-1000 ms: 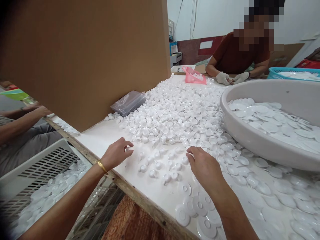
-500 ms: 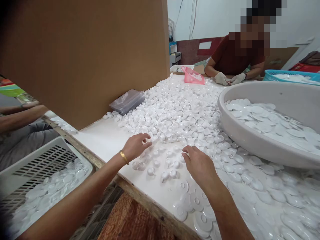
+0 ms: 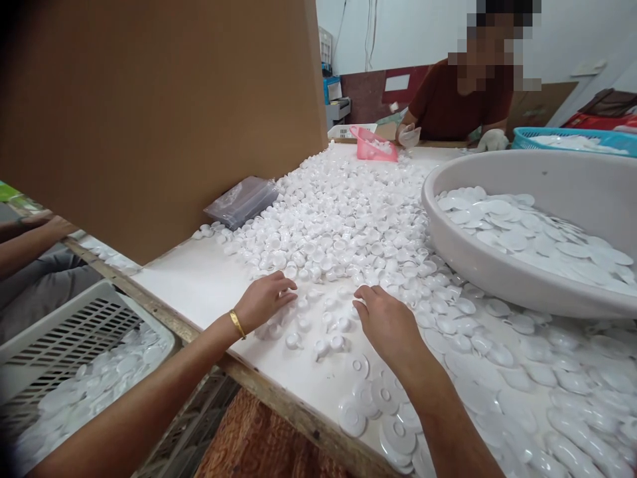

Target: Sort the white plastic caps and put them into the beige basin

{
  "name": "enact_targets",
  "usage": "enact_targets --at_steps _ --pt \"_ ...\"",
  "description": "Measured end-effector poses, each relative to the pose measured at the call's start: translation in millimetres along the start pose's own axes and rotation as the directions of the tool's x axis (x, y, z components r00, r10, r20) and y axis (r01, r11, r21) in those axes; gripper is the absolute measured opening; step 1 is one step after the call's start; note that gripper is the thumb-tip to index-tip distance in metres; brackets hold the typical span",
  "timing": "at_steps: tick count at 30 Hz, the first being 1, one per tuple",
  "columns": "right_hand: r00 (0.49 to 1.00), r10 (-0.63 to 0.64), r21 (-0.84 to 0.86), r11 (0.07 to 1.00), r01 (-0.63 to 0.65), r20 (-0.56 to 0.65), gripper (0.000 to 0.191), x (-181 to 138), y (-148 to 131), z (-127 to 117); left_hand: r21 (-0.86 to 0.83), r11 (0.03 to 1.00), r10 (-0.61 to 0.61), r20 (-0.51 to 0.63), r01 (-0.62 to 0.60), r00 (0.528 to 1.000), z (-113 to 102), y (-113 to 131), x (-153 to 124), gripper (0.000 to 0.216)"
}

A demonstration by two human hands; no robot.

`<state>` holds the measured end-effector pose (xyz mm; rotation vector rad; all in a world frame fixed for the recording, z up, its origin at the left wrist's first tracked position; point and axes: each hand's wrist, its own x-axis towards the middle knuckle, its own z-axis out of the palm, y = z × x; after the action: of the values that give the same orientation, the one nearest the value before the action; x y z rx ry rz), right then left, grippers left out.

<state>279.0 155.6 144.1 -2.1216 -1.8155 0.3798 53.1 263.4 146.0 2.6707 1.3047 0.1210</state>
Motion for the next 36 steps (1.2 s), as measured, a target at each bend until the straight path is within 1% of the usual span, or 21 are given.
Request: enact_targets --at_steps 2,3,4,5,8,10,12,14,18,20,23,25,29,31,33,36 --pt "1.000 -0.009 -0.002 1.000 0.009 -0.011 0.020 0.2 0.6 1.2 -0.076 0.996 -0.060 -0.108 0.051 0.992 -4.2 -7.8 3.2 0.020" --pt "1.000 -0.012 -0.002 1.000 0.012 -0.018 0.020 0.3 1.2 2.1 -0.079 0.993 -0.104 -0.157 0.092 0.982 -5.5 -11.5 5.8 0.020" --pt "1.000 -0.013 0.000 1.000 0.013 -0.022 0.020 0.4 1.9 3.2 -0.065 0.990 -0.135 -0.184 0.125 0.974 -6.0 -14.5 8.7 0.020" --pt "1.000 -0.015 0.002 1.000 0.015 -0.025 0.020 0.5 2.5 4.2 -0.043 0.989 -0.144 -0.184 0.139 0.972 -5.5 -16.6 11.9 0.019" --pt "1.000 -0.028 0.002 1.000 0.028 -0.010 0.021 0.7 3.4 5.9 -0.037 0.994 -0.101 -0.090 0.098 0.991 0.5 -16.1 21.2 0.015" --pt "1.000 -0.018 -0.003 1.000 0.018 0.008 0.021 0.7 2.9 5.1 -0.069 0.993 -0.105 -0.067 0.101 0.992 3.6 -12.9 26.0 0.015" --pt "1.000 0.001 -0.004 1.000 -0.001 0.018 0.021 0.6 2.1 3.6 -0.107 0.985 -0.146 -0.064 0.139 0.987 3.2 -10.9 29.1 0.023" --pt "1.000 0.006 -0.006 1.000 -0.006 0.016 0.021 0.3 1.7 2.9 -0.147 0.973 -0.186 -0.027 0.180 0.982 0.4 -11.4 30.8 0.029" --pt "1.000 -0.024 -0.005 1.000 0.024 -0.002 0.022 -0.2 2.4 5.7 -0.201 0.945 -0.240 0.117 0.260 0.964 1.2 -11.9 33.7 0.026" --pt "0.999 -0.036 -0.001 0.999 0.036 -0.003 0.022 -0.2 2.8 7.0 -0.193 0.936 -0.271 0.142 0.295 0.952 5.8 -8.7 35.8 0.024" --pt "1.000 -0.019 -0.006 1.000 0.019 0.011 0.021 0.2 2.3 5.9 -0.169 0.927 -0.323 0.099 0.336 0.941 8.8 -3.5 37.9 0.023" --pt "1.000 -0.001 -0.008 1.000 0.002 0.024 0.021 0.5 1.7 4.1 -0.161 0.927 -0.334 0.050 0.338 0.941 4.0 -4.5 36.3 0.023" --pt "0.999 0.010 -0.010 1.000 -0.009 0.033 0.020 0.6 0.4 2.5 -0.126 0.935 -0.343 -0.090 0.331 0.935 -13.6 -20.1 25.5 0.026" --pt "1.000 0.004 -0.014 1.000 -0.004 0.030 0.020 0.3 -0.1 3.3 -0.106 0.938 -0.343 -0.123 0.331 0.931 -16.4 -28.1 19.5 0.023" --pt "0.999 -0.006 -0.016 1.000 0.006 0.033 0.020 0.2 -0.3 4.5 -0.071 0.947 -0.321 -0.117 0.314 0.940 -11.7 -31.4 15.4 0.020" --pt "0.999 -0.009 -0.013 1.000 0.010 0.048 0.020 0.3 0.0 5.4 0.067 0.953 -0.286 -0.116 0.295 0.951 1.7 -26.8 14.9 0.024"
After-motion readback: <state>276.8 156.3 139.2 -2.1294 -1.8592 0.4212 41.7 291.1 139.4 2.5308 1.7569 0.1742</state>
